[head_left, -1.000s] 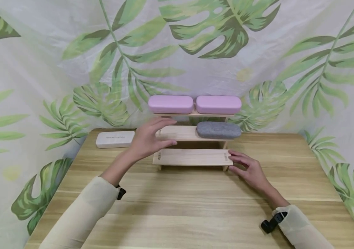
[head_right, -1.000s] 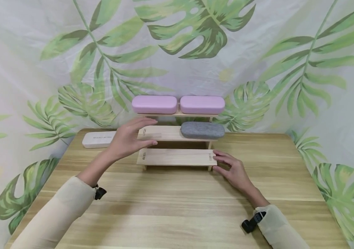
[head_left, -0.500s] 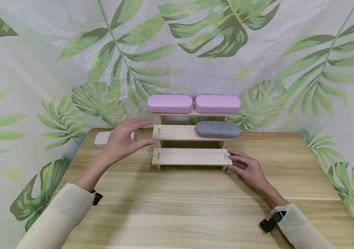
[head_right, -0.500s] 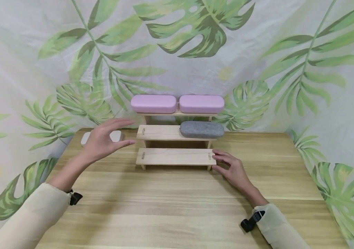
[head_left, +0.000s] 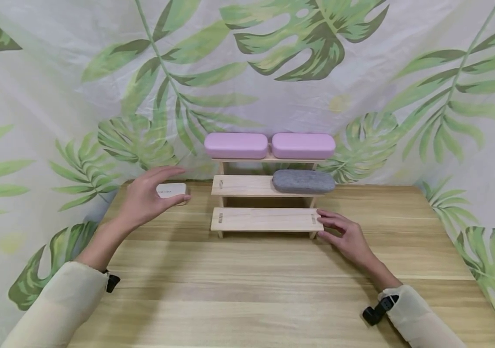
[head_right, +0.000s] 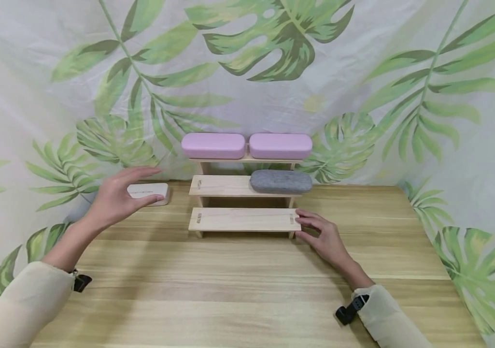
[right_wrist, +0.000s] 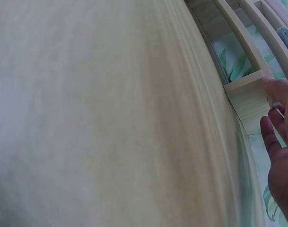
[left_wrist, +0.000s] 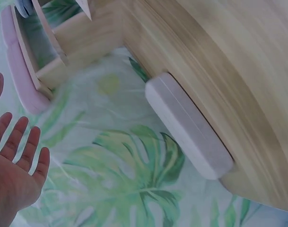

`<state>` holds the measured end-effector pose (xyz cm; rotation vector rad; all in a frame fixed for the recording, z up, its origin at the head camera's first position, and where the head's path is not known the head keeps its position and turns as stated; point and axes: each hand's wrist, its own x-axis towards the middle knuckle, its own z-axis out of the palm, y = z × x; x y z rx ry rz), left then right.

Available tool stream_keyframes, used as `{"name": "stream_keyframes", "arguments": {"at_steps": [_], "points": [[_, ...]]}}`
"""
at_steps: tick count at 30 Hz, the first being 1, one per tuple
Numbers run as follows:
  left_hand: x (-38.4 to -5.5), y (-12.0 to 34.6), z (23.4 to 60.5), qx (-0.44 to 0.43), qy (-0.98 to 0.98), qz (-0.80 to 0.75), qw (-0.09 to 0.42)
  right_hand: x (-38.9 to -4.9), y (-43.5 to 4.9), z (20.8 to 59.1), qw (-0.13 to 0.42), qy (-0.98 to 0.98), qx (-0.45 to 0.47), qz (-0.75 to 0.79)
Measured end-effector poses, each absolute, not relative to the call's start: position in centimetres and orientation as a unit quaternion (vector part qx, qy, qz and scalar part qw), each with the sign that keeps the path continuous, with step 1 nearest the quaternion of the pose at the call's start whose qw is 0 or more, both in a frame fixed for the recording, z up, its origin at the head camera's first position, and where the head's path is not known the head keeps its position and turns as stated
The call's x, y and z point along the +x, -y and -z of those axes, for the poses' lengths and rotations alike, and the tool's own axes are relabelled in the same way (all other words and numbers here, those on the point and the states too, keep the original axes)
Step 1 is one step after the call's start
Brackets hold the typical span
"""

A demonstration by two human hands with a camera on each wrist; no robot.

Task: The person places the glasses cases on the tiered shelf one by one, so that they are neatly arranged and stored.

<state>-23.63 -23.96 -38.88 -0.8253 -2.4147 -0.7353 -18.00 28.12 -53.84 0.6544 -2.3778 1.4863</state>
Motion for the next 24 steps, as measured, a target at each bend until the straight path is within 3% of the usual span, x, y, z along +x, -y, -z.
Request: {"name": "stream_keyframes", "arguments": {"at_steps": [9, 24], "points": [[-23.7, 26.0, 39.3, -0.256, 0.914, 0.256, 0.184, -18.0, -28.5, 53.8, 0.118, 0.810, 0.227, -0.528], [-25.8, 29.1, 41.3, -0.267, 0.911, 0.252, 0.190, -18.0, -28.4, 53.9, 0.113, 0.808, 0.228, -0.531]]}}
